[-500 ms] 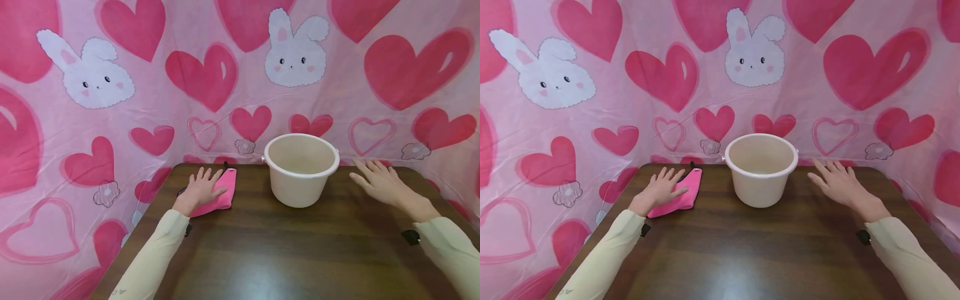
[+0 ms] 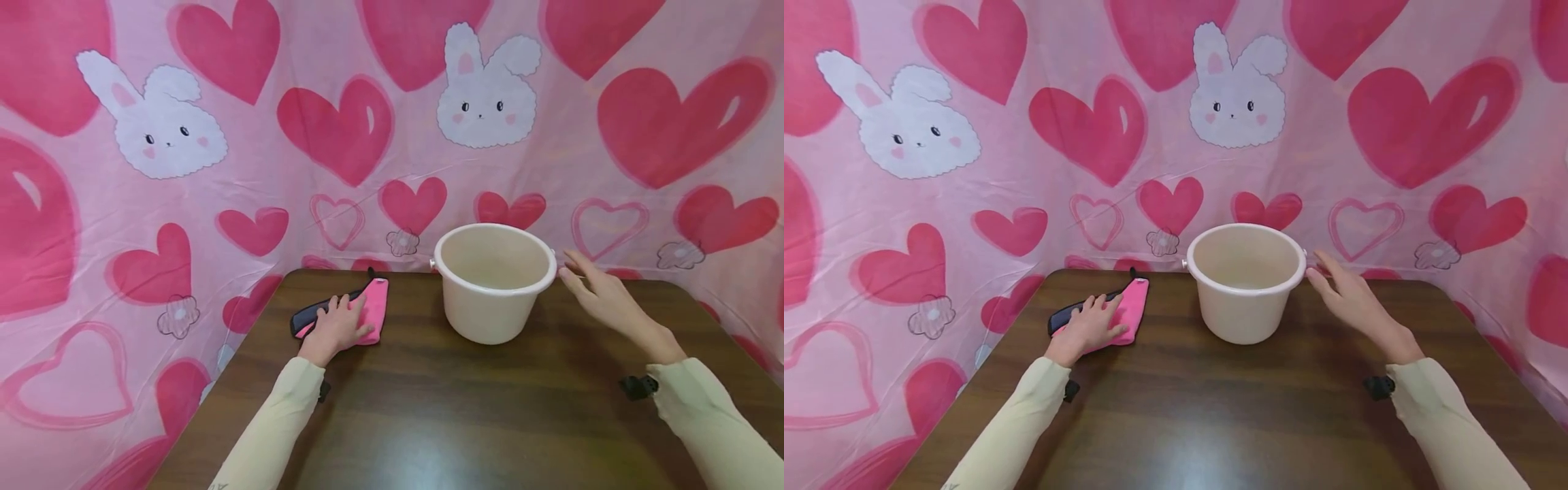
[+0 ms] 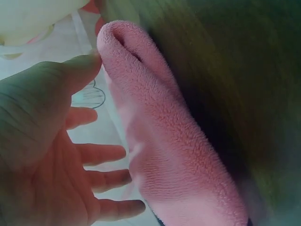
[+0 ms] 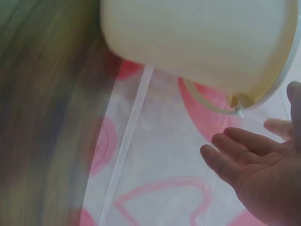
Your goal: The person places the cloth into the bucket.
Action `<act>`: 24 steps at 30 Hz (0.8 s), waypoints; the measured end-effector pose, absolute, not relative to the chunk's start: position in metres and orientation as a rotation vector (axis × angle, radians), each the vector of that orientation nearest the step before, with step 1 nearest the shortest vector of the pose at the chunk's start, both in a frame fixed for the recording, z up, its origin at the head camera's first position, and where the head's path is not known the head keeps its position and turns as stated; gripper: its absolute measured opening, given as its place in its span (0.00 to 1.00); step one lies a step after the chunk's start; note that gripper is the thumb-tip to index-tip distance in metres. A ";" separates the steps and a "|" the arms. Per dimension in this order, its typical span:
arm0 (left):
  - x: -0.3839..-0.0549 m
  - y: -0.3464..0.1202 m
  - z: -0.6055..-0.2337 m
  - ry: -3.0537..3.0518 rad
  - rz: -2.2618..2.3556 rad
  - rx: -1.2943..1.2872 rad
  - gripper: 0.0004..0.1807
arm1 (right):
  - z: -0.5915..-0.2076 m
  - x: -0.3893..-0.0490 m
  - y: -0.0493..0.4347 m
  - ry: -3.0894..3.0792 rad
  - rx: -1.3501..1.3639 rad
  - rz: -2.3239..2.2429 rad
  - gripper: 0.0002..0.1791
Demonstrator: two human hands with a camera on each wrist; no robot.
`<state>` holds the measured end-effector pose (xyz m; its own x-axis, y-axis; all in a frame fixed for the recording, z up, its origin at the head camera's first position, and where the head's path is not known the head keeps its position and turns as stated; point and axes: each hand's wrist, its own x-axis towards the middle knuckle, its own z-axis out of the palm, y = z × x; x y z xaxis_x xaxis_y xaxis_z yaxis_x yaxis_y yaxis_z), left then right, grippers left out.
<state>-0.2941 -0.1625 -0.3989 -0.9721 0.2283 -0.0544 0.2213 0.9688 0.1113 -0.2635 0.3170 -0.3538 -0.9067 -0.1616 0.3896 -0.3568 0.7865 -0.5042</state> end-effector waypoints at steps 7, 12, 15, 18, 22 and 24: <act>-0.294 -0.162 -0.408 3.060 0.178 0.301 0.42 | -0.354 -0.264 0.305 -2.580 0.353 0.971 0.31; -0.290 -0.162 -0.412 3.019 0.235 0.271 0.44 | -0.362 -0.267 0.296 -2.582 0.315 1.045 0.31; -0.288 -0.162 -0.413 2.971 0.230 0.258 0.45 | -0.368 -0.269 0.292 -2.550 0.317 1.122 0.31; -0.288 -0.161 -0.413 2.950 0.193 0.266 0.44 | -0.374 -0.270 0.288 -2.474 0.347 1.269 0.31; -0.288 -0.158 -0.414 2.956 0.128 0.308 0.38 | -0.380 -0.270 0.281 -2.350 0.367 1.453 0.31; -0.288 -0.157 -0.414 2.963 0.109 0.320 0.35 | -0.383 -0.269 0.278 -2.300 0.358 1.511 0.31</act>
